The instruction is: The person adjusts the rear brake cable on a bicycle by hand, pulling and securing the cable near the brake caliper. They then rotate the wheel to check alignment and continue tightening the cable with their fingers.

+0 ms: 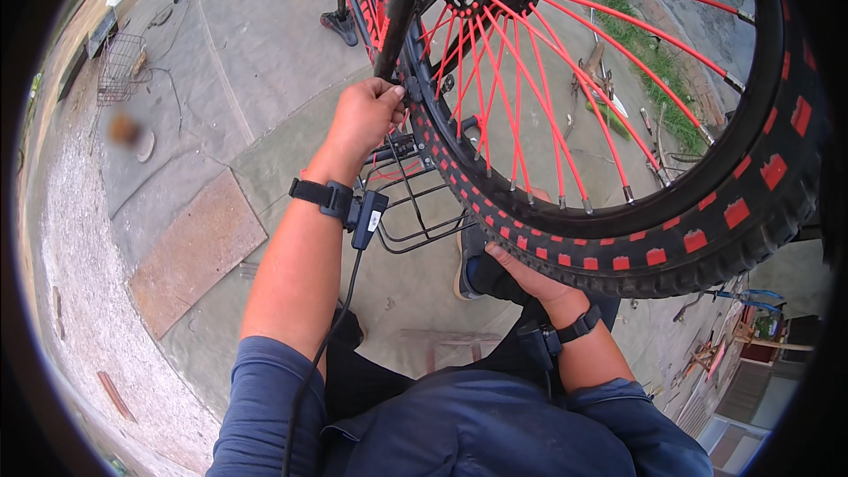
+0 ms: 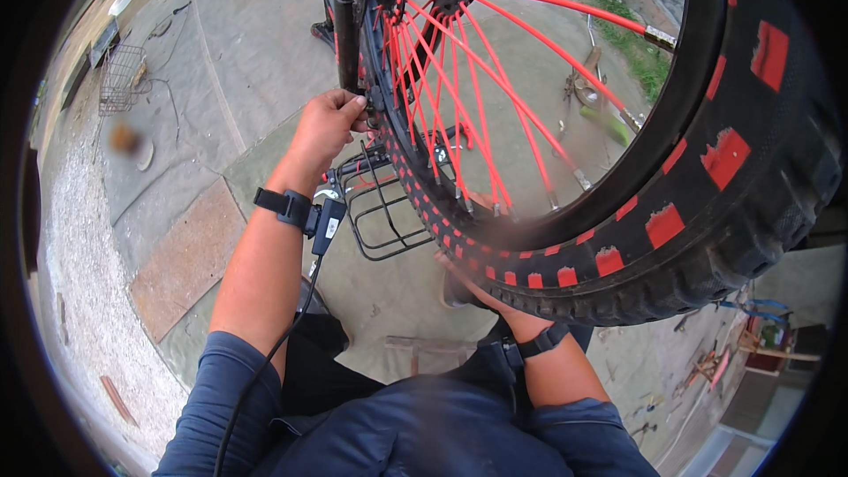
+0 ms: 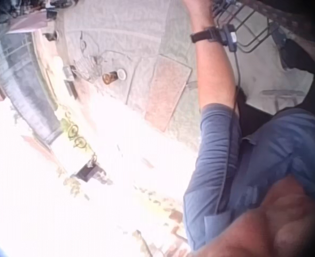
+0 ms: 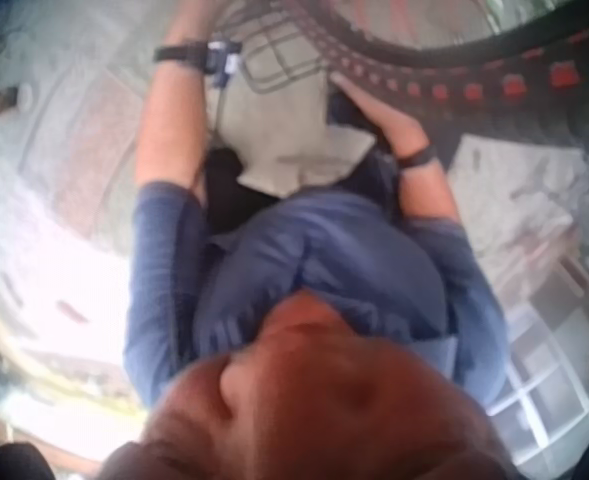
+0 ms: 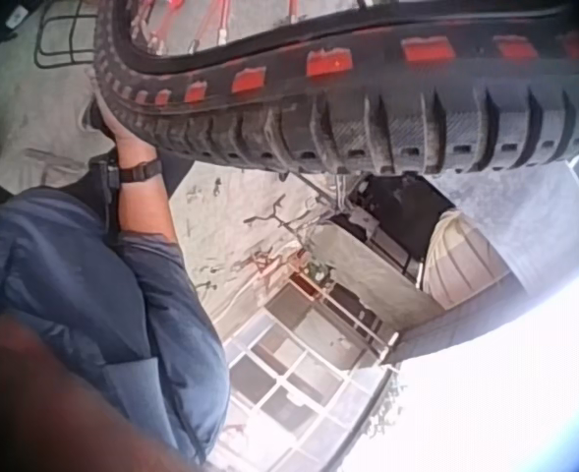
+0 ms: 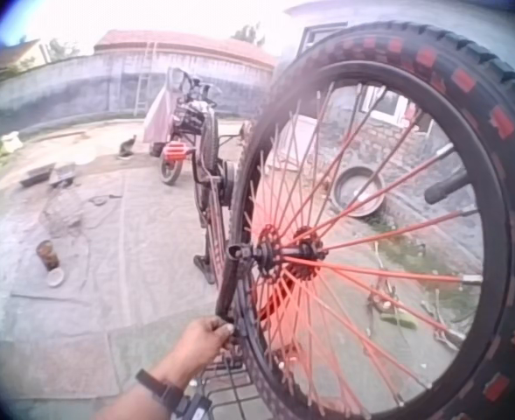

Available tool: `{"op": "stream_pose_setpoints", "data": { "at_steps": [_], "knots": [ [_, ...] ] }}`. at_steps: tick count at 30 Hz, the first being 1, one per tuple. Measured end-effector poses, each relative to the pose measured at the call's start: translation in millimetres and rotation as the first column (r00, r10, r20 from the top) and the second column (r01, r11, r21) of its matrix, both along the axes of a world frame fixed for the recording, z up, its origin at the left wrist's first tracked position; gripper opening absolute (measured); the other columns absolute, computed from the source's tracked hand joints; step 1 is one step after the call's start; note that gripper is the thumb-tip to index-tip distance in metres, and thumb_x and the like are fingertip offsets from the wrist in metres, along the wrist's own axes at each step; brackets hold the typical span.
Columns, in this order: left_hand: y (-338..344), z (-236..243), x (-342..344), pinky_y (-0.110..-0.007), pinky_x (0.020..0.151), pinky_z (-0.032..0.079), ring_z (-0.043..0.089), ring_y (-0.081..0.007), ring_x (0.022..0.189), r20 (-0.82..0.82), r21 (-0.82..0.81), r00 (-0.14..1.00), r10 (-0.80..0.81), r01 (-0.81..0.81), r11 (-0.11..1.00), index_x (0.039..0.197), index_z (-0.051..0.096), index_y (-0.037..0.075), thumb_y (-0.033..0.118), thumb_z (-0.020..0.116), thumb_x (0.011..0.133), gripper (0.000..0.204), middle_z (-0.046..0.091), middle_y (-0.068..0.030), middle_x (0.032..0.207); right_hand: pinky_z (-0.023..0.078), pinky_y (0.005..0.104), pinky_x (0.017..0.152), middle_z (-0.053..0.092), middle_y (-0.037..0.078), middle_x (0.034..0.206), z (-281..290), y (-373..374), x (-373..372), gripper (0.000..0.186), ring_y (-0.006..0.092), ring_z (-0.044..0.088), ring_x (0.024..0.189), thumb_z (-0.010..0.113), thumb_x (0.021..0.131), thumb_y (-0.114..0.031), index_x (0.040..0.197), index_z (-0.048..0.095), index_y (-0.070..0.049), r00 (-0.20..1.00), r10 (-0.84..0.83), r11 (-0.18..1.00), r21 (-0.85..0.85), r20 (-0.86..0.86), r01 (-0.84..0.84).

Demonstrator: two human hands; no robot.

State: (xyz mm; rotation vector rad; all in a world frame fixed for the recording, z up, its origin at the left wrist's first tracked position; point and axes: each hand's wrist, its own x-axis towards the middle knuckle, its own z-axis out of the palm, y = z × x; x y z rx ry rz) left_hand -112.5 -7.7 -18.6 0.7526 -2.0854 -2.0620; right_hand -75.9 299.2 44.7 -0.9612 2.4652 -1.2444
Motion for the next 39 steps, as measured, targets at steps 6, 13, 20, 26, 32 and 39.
{"op": "stream_pose_setpoints", "data": {
  "at_steps": [6,13,20,26,32,39],
  "knots": [
    [3.0,0.7,0.5,-0.025,0.055,0.046,0.059,-0.0083,0.062,-0.009,-0.002,1.0,0.029,-0.029,1.0,0.098,0.069,-0.002,0.019,0.062,0.103,0.022,0.068,-0.0036,0.074,0.05,0.0346,0.095,0.061,0.005,0.115,-0.2,-1.7,1.3,0.064,0.019,0.06,0.108,0.087,0.082,-0.026,0.132,0.055,-0.003,1.0,-0.014,0.999,-0.052,-0.003,0.014],
    [1.6,4.6,2.2,-0.027,0.061,0.046,0.064,-0.0097,0.071,0.012,-0.003,1.0,-0.001,0.001,1.0,0.094,0.067,0.003,0.023,0.062,0.103,0.023,0.067,-0.0005,0.082,0.05,0.0336,0.095,0.062,0.005,0.115,0.7,-1.8,1.7,0.065,0.0177,0.06,0.107,0.088,0.081,-0.023,0.132,0.053,-0.003,0.999,-0.007,0.999,-0.049,0.052,0.01],
    [2.0,4.2,2.0,-0.027,0.06,0.045,0.063,-0.0092,0.07,0.007,-0.009,1.0,-0.001,0.001,1.0,0.093,0.067,0.003,0.024,0.062,0.103,0.023,0.067,-0.0003,0.082,0.051,0.0336,0.096,0.062,0.005,0.116,0.8,-1.9,1.1,0.066,0.0174,0.06,0.108,0.087,0.082,-0.022,0.134,0.052,-0.003,0.999,-0.008,0.999,-0.049,0.051,0.011],
    [2.6,7.6,2.6,-0.026,0.059,0.045,0.062,-0.0086,0.068,0.02,-0.032,1.0,-0.01,0.01,0.999,0.091,0.066,0.004,0.025,0.062,0.103,0.024,0.067,-0.0004,0.081,0.05,0.0343,0.098,0.062,0.006,0.119,-1.6,0.2,1.1,0.069,0.0183,0.06,0.112,0.087,0.081,-0.02,0.137,0.051,-0.003,0.999,-0.012,0.999,-0.031,0.04,0.013],
    [1.7,8.2,3.1,-0.025,0.059,0.044,0.062,-0.0084,0.069,0.027,-0.018,1.0,-0.014,0.015,1.0,0.091,0.066,0.004,0.025,0.062,0.103,0.024,0.066,0.0,0.08,0.05,0.0352,0.1,0.062,0.007,0.122,7.9,-2.1,7.6,0.07,0.0186,0.06,0.114,0.088,0.081,-0.018,0.138,0.05,-0.002,0.96,-0.078,0.993,-0.067,0.269,0.099],
    [-1.1,7.7,3.4,-0.025,0.059,0.045,0.063,-0.0085,0.07,0.003,0.04,0.999,-0.034,0.034,0.999,0.093,0.067,0.004,0.025,0.062,0.103,0.023,0.067,-0.0008,0.082,0.05,0.0354,0.1,0.062,0.007,0.122,8.2,-2.1,7.4,0.07,0.0187,0.06,0.113,0.088,0.081,-0.019,0.138,0.05,-0.003,0.967,-0.073,0.994,-0.062,0.245,0.091]
  ]
}}
